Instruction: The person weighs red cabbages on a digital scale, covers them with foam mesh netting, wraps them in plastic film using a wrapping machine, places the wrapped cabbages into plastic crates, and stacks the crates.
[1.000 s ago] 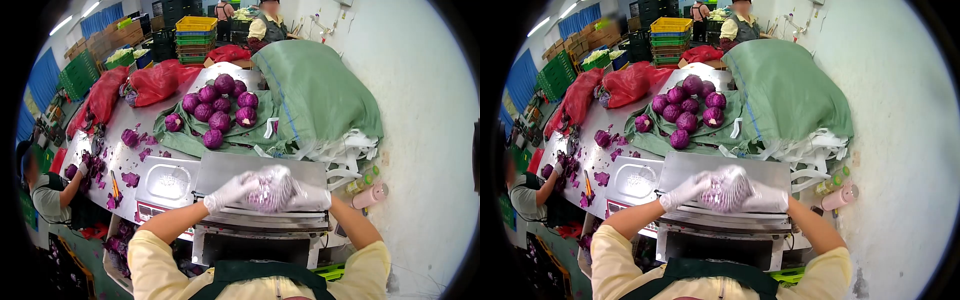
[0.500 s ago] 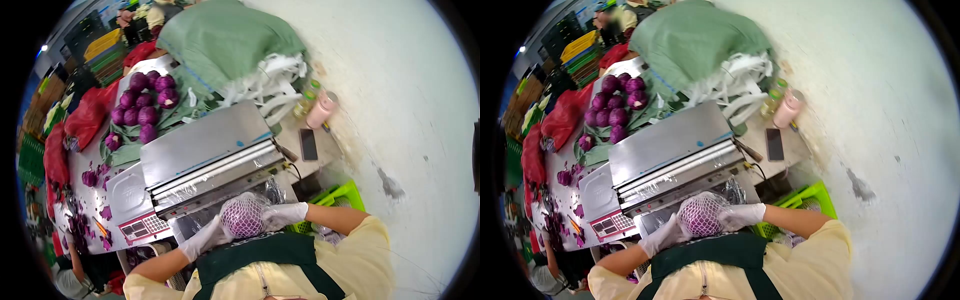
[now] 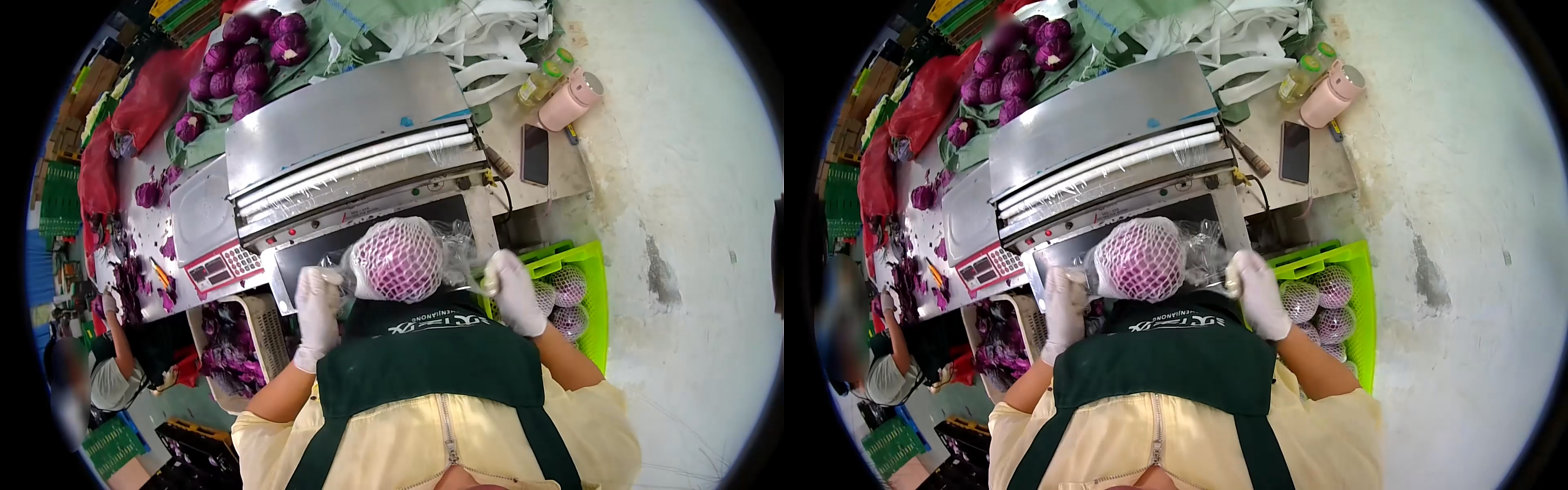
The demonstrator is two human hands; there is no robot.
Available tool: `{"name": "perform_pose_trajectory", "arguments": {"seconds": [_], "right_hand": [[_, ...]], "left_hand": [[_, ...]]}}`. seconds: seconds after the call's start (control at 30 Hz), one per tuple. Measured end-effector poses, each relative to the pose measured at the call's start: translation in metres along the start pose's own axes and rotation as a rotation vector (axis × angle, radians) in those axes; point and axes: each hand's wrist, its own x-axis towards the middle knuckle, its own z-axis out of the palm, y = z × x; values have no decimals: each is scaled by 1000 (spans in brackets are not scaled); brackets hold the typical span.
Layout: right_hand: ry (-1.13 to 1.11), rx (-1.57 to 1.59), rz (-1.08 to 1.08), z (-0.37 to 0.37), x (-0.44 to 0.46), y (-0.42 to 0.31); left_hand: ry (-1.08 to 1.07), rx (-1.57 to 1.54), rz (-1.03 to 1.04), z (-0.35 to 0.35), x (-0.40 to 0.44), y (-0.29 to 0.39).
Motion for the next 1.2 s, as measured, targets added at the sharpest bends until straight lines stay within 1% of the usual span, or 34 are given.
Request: {"name": "perform_pose_trajectory", "arguments": {"seconds": [0.03, 0.07, 0.13, 0.17, 0.2, 0.23, 0.27, 0.33, 0.4, 0.47, 0.5, 0.53, 0.6, 0.67, 0.73, 0.77, 0.8, 0.83, 0.87, 0.9, 0.93, 0.97, 1.0, 1.03, 1.07, 1.1, 1.13, 1.17, 1.2], "right_hand": [[55, -280, -132, -1, 0, -15], [129, -231, 13, -7, -2, -25], [174, 37, 287, -30, -4, -18], [215, 25, 400, -42, -5, -5], [223, 31, 414, -47, -6, 17], [172, -205, 382, -52, -6, 45], [115, -443, 341, -56, -4, 74], [-412, -1173, -410, -62, 16, 138], [-518, -891, 154, -8, 37, 155], [-486, -557, -216, 18, 33, 174], [-470, -643, -267, 14, 39, 193], [-555, -1140, -216, 17, 43, 179], [-309, -1057, -410, 42, 25, 154], [-197, -1005, -575, 80, 1, 92], [-261, -1014, -192, 111, -6, 66], [-350, -550, -192, 126, -3, 81], [-403, -302, -356, 139, -10, 92], [-493, -57, -508, 152, -18, 103], [-563, -53, -802, 161, -29, 107], [-506, -62, -821, 163, -33, 115], [-445, -36, -786, 166, -34, 127], [-393, -4, -746, 167, -34, 141], [-350, 33, -705, 168, -35, 155], [-311, 69, -668, 168, -36, 164], [-332, -60, -460, 155, -51, 144], [-365, -202, -257, 142, -67, 121], [-249, -82, -2, 132, -70, 128], [-228, 75, 64, 114, -94, 103], [-214, 233, 133, 98, -126, 78]], "left_hand": [[103, -99, -79, -5, -1, -2], [208, -194, -160, -11, -2, -4], [232, -170, -332, -33, -18, -7], [253, -128, -454, -44, -23, -18], [270, -85, -575, -54, -25, -33], [260, 39, -682, -59, -26, -42], [193, 144, -709, -56, -22, -55], [-71, 316, -551, -30, -8, -90], [-219, 393, -418, -4, 9, -114], [-300, 459, -333, 7, 22, -126], [-330, 494, -286, 8, 26, -128], [-360, 529, -230, 5, 29, -126], [-390, 618, -54, -8, 38, -112], [-393, 728, 215, -24, 47, -87], [-416, 802, 592, -30, 57, -57], [-437, 801, 787, -27, 58, -42], [-508, 739, 931, -19, 55, -27], [-611, 640, 1024, -8, 48, -13], [-731, 524, 1029, 11, 33, 3], [-850, 375, 902, 33, 10, 16], [-1062, 211, 585, 44, -7, 27], [-1243, 156, 170, 36, -2, 25], [-1376, 108, -259, 27, 2, 22], [-1357, 40, -350, 30, -6, 19], [-1383, 55, -360, 33, -12, 21], [-1294, 14, -464, 34, -19, 27], [-1201, -24, -563, 37, -24, 31], [-1135, 84, -613, 43, -20, 21], [-1150, 98, -616, 49, -21, 20]]}}
